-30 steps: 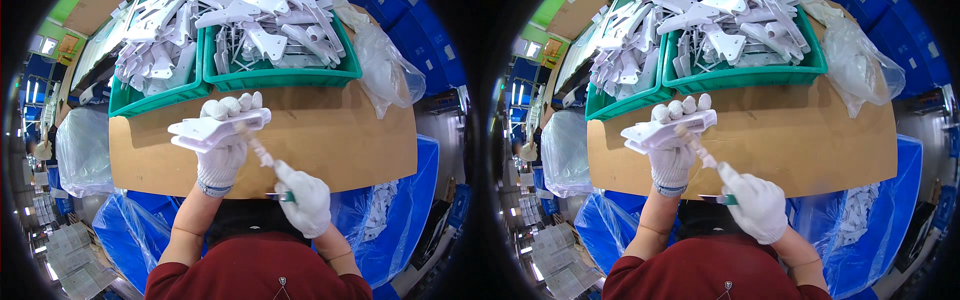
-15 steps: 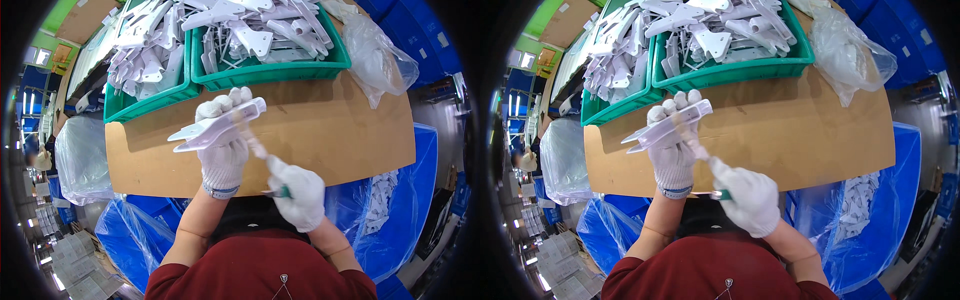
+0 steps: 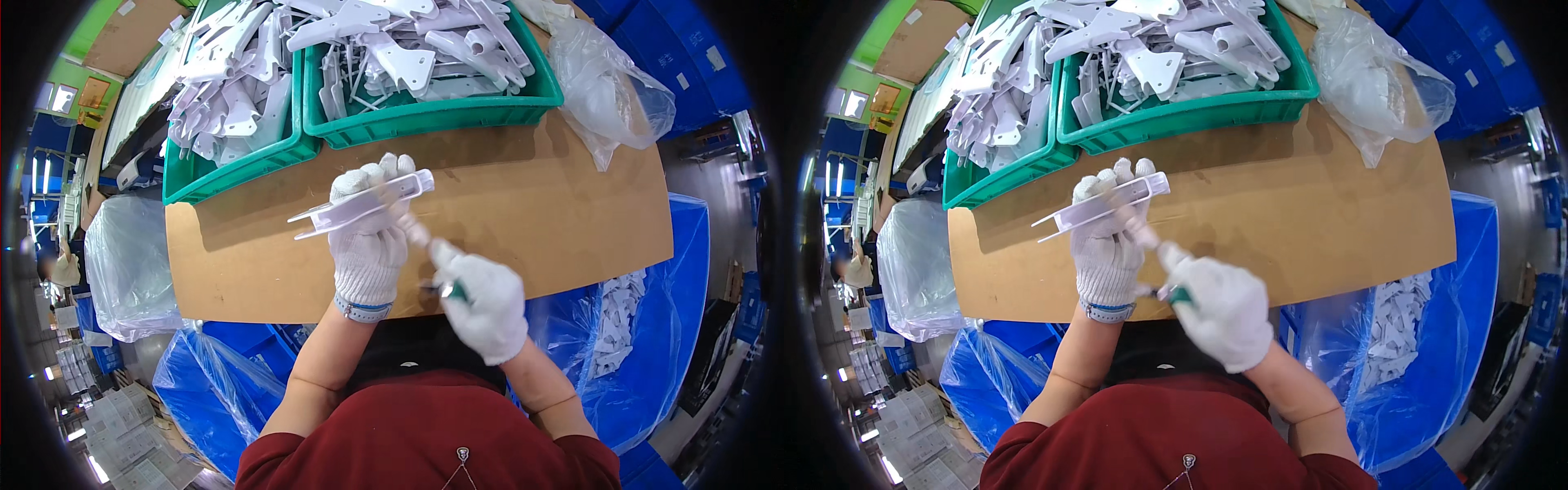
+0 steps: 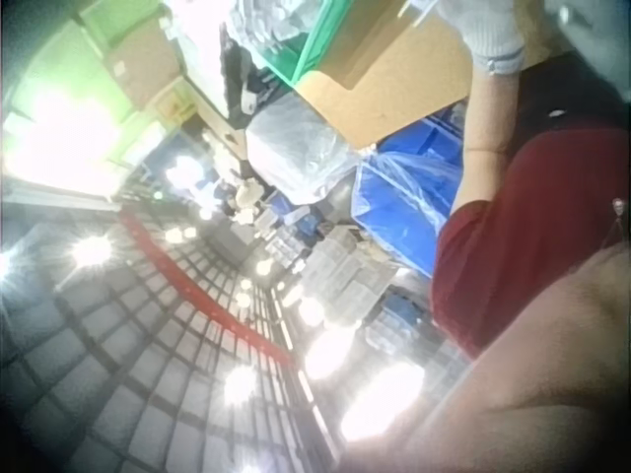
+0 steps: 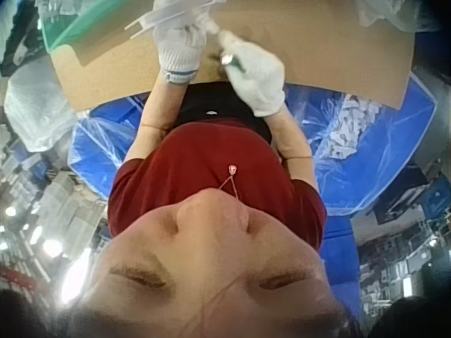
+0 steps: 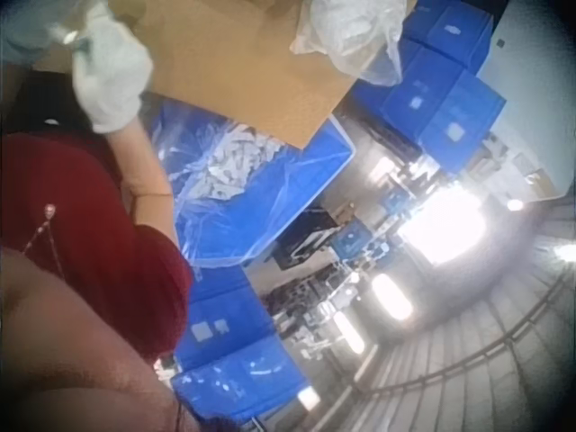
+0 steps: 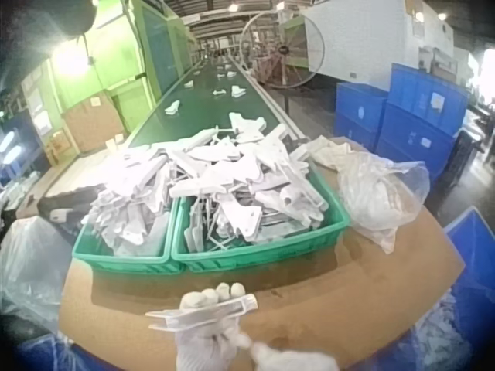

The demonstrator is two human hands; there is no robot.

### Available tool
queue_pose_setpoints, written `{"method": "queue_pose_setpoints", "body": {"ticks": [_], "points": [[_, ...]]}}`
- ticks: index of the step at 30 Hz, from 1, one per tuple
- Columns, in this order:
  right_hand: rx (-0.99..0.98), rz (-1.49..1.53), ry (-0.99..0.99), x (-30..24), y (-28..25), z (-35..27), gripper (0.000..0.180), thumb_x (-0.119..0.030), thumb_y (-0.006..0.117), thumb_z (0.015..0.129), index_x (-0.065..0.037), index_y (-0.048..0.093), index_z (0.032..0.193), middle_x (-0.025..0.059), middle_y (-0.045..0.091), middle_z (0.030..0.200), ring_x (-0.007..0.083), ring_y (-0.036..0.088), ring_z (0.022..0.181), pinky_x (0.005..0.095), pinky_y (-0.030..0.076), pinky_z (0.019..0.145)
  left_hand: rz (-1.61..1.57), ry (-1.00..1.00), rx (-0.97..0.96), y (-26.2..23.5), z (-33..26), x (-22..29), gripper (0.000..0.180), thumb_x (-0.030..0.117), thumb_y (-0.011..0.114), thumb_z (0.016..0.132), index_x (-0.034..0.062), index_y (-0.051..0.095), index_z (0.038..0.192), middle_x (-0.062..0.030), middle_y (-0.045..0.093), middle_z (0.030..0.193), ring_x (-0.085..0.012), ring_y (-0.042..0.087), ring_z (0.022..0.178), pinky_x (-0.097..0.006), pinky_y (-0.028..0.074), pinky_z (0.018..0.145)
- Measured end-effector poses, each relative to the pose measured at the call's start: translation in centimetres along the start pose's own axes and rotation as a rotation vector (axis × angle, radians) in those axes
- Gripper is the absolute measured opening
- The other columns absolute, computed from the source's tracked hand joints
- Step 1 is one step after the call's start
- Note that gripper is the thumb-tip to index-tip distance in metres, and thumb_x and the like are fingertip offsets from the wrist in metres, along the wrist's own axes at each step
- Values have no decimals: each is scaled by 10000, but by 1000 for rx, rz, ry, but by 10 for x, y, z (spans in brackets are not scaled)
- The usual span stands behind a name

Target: Deburring and trimming excess material from white plastic components using a utility knife.

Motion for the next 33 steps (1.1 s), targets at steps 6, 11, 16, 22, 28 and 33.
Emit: {"method": "queue_pose_setpoints", "body": {"ticks": [6,11,16,22,28,33], "points": [[345,-216,79,68,-26,-4,364,-4,718,848,-44,685,1208,152,729,1080,316,720,939,371,568,828,-69,-103,-113,5,0,20,208,25,630,941,64,607,1144,-85,658,1152,-310,538,1332,-583,354,1214],[399,-197,131,60,-49,6,425,27,703,846,-36,668,1265,130,680,1037,262,694,901,349,554,826,169,-457,-6,16,-8,38,495,79,676,870,37,533,1342,-184,648,1277,-388,616,1227,-474,503,1029],[383,95,158,47,-65,5,468,44,675,870,-23,628,1331,125,676,992,247,658,850,342,539,830,1423,-134,-347,47,-16,47,464,106,751,830,67,585,1261,-127,685,1027,-312,683,949,-353,566,802],[298,-96,-53,11,-74,15,458,-81,749,852,-45,648,1297,131,694,953,307,661,831,371,535,783,2103,500,-557,69,-17,60,477,104,780,702,113,625,1153,-75,614,908,-324,640,909,-539,468,1049],[85,-154,-162,2,-79,16,355,-101,793,792,-41,702,1130,138,703,930,320,676,820,400,532,725,2236,607,-761,83,-17,69,286,124,714,633,165,657,910,-29,569,881,-269,603,928,-576,440,1076],[120,-150,-143,0,-82,13,352,-91,803,780,-33,712,1115,135,704,917,328,678,810,401,533,722,2234,537,-744,82,-18,69,334,142,761,622,151,663,942,-45,588,913,-281,620,950,-535,466,1055]]}}
Point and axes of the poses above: each hand's wrist, its own z-axis towards the middle knuckle, its own y-axis out of the palm, x = y × z, the point moved 3 cm from there along z, towards the middle knuckle
